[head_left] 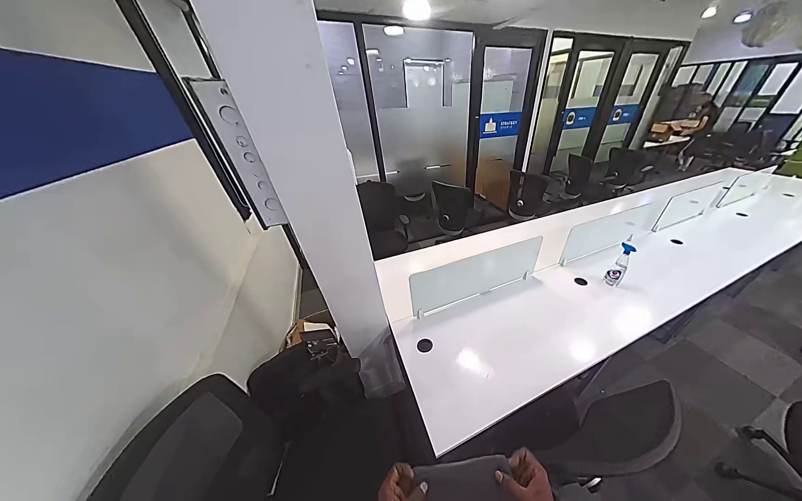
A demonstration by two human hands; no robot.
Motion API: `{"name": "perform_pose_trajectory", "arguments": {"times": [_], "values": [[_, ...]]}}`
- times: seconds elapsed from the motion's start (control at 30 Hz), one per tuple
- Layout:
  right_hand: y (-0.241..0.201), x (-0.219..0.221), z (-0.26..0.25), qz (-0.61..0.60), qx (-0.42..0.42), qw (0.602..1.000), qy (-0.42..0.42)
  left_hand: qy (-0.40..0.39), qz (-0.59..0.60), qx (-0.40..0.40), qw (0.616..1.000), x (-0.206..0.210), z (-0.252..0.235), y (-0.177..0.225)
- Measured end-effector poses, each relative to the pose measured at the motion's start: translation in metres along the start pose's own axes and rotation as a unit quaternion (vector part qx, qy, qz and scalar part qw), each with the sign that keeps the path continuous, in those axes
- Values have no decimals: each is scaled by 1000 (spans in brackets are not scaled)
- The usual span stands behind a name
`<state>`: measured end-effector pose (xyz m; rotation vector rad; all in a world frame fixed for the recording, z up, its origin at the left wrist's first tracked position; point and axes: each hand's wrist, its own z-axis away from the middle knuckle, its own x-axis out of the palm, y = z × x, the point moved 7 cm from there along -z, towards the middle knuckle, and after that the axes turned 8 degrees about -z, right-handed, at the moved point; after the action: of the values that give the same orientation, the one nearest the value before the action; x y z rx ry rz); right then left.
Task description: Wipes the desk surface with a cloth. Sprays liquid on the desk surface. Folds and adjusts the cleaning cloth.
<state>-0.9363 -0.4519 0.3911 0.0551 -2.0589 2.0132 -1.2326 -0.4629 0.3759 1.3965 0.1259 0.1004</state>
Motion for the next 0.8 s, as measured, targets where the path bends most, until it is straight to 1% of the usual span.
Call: {"name": "perform_pose_trajectory", "arguments": {"times": [0.07, 0.13, 0.2, 0.23, 0.27, 0.33, 0.4, 0.43, 0.47, 0.5, 0.57, 0.63, 0.67, 0.73, 0.8], "values": [[-18, 7, -13, 9, -22, 999, -32, -29, -15, 44, 998, 1, -8, 28], [-35, 12, -28, 42, -51, 996, -66, -55, -52, 96, 992, 4, -19, 58], [-60, 18, -40, 87, -95, 989, -76, -59, -129, 139, 980, 6, -30, 86], [-73, 21, -46, 109, -118, 983, -84, -49, -190, 161, 967, 7, -35, 102], [-86, 24, -51, 127, -152, 976, -86, -30, -258, 191, 947, 7, -38, 117], [-109, 28, -58, 190, -230, 951, -78, 3, -365, 258, 895, 9, -42, 145], [-130, 32, -63, 252, -297, 919, -60, 45, -402, 334, 851, 10, -47, 165], [-138, 31, -66, 264, -317, 910, -51, 58, -402, 357, 842, 12, -49, 173], [-145, 30, -67, 259, -328, 907, -49, 61, -388, 367, 843, 13, -50, 179], [-152, 29, -68, 246, -334, 908, -56, 56, -362, 370, 854, 13, -51, 184], [-168, 31, -69, 200, -341, 914, -95, 21, -293, 393, 871, 14, -50, 197], [-185, 35, -69, 138, -347, 916, -145, -30, -233, 431, 871, 19, -44, 213], [-192, 37, -70, 92, -344, 920, -164, -46, -206, 432, 877, 23, -41, 220], [-194, 41, -69, -9, -298, 937, -183, -53, -166, 412, 895, 30, -38, 227], [-173, 44, -70, -48, -207, 962, -171, -45, -112, 353, 928, 34, -46, 214]]}}
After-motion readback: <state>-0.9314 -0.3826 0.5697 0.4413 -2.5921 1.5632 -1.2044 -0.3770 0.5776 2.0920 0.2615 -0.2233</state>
